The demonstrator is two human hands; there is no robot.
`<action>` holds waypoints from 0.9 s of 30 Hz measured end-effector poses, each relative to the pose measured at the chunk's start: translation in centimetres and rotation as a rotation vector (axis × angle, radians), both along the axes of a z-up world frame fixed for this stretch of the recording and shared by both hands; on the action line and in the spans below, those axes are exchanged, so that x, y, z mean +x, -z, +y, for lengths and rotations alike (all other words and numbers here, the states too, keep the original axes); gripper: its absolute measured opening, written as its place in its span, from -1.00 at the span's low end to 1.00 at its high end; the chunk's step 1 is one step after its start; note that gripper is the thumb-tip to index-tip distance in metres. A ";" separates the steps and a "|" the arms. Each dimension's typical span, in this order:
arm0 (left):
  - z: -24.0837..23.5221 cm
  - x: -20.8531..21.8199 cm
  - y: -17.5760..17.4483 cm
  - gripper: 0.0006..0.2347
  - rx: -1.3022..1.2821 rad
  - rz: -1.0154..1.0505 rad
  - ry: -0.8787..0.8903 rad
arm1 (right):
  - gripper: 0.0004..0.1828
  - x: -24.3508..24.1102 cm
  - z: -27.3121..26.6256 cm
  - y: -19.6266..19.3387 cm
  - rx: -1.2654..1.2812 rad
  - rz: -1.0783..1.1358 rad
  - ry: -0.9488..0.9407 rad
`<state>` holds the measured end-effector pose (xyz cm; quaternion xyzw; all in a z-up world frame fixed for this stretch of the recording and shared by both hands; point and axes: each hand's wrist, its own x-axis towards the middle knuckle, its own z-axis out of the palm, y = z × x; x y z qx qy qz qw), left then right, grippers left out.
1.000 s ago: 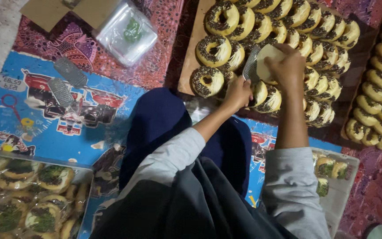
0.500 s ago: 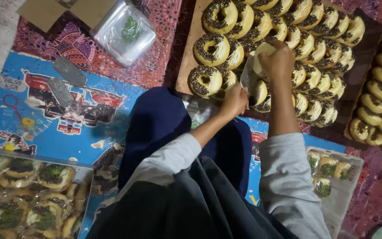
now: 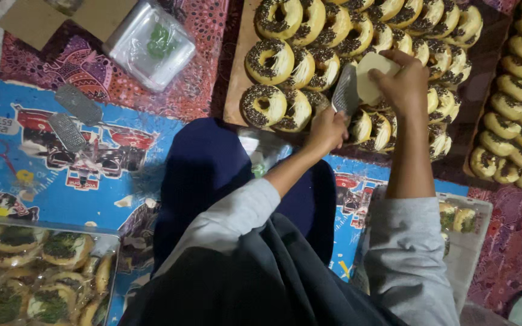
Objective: The person sits on the floor and uses a handheld metal grater to grate a block of white cheese over trays of ring-shaped pastries. The person moves the grater and cheese across multiple pastries, sprinkling shredded cheese on top.
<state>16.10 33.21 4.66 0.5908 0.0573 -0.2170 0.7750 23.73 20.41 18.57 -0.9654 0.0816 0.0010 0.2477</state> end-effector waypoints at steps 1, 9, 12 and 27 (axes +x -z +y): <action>-0.7 0.6 0.0 -0.84 -0.010 -0.023 -0.020 | -0.47 0.0 0.1 0.2 -0.006 -0.001 -0.018; -2.6 1.8 1.7 -0.80 0.085 -0.026 -0.037 | -0.51 1.4 1.3 3.3 -0.107 0.071 0.052; -2.3 1.4 1.6 -0.77 0.098 -0.039 -0.048 | -0.49 2.4 1.0 4.6 -0.170 0.042 0.050; -2.4 -4.1 -0.2 -0.90 -0.135 0.038 0.049 | -0.52 0.1 -6.0 -0.1 -0.112 0.004 -0.083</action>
